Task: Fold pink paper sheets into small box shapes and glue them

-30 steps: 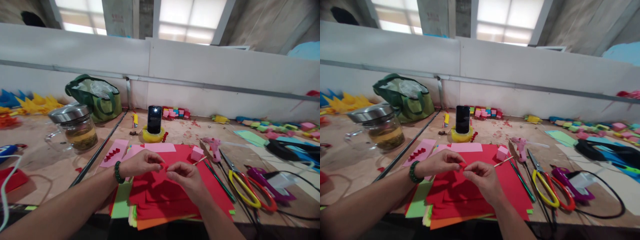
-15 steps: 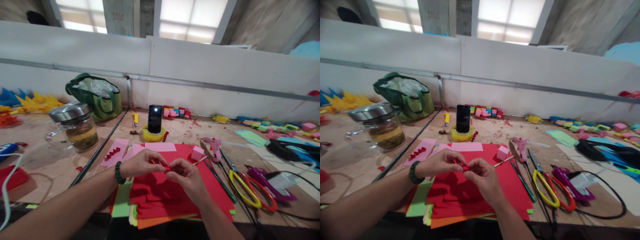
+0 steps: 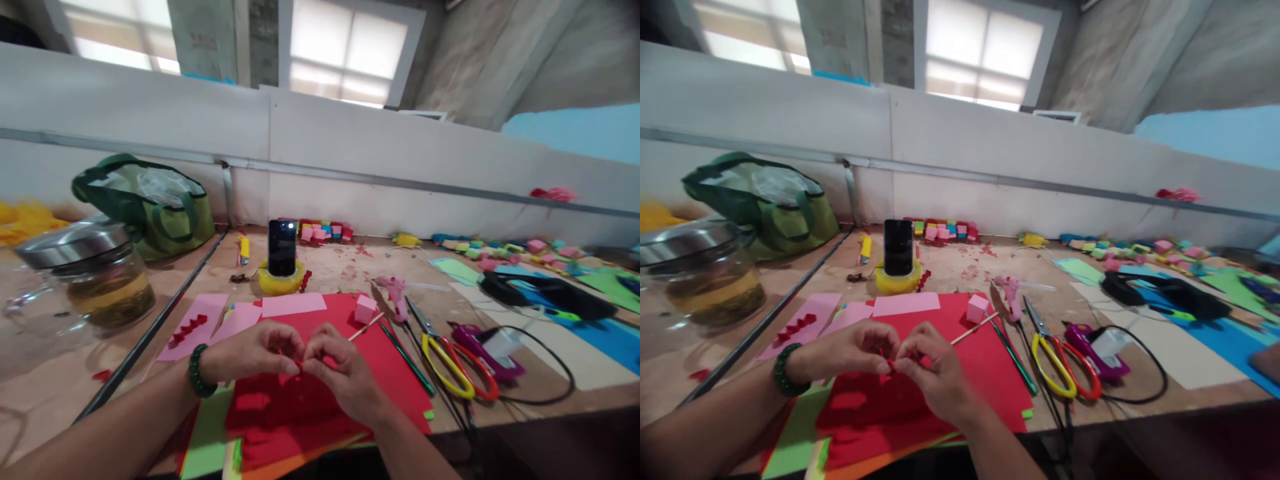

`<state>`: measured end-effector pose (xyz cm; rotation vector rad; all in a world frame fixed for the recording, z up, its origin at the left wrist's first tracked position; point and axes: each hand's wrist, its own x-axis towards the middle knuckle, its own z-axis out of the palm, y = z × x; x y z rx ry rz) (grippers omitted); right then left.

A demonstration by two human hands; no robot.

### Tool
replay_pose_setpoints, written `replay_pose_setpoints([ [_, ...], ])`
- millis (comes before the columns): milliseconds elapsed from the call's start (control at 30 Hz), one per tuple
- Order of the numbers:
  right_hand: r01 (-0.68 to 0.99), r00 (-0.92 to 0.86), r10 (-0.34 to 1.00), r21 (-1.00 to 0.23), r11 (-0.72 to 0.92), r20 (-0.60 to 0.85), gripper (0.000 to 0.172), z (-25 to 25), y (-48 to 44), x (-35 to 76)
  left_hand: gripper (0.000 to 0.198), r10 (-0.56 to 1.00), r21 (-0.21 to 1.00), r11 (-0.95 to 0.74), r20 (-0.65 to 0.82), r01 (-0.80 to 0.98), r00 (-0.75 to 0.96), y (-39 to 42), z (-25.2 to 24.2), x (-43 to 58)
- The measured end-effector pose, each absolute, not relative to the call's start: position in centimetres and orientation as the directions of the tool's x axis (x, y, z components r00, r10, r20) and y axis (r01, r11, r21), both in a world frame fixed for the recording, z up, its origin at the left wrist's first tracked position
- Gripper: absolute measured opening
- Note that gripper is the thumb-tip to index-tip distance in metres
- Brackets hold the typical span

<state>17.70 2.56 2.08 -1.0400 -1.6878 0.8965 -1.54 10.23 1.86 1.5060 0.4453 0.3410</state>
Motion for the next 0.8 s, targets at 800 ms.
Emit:
replay_pose_setpoints([
  [800, 0.393, -0.004, 0.983, -0.903, 0.172, 0.185, 0.014, 0.8, 2.8, 19.1, 0.018, 0.721, 0.637, -0.595, 0.153, 0.490, 0.675, 9.6, 2.1, 1.4],
])
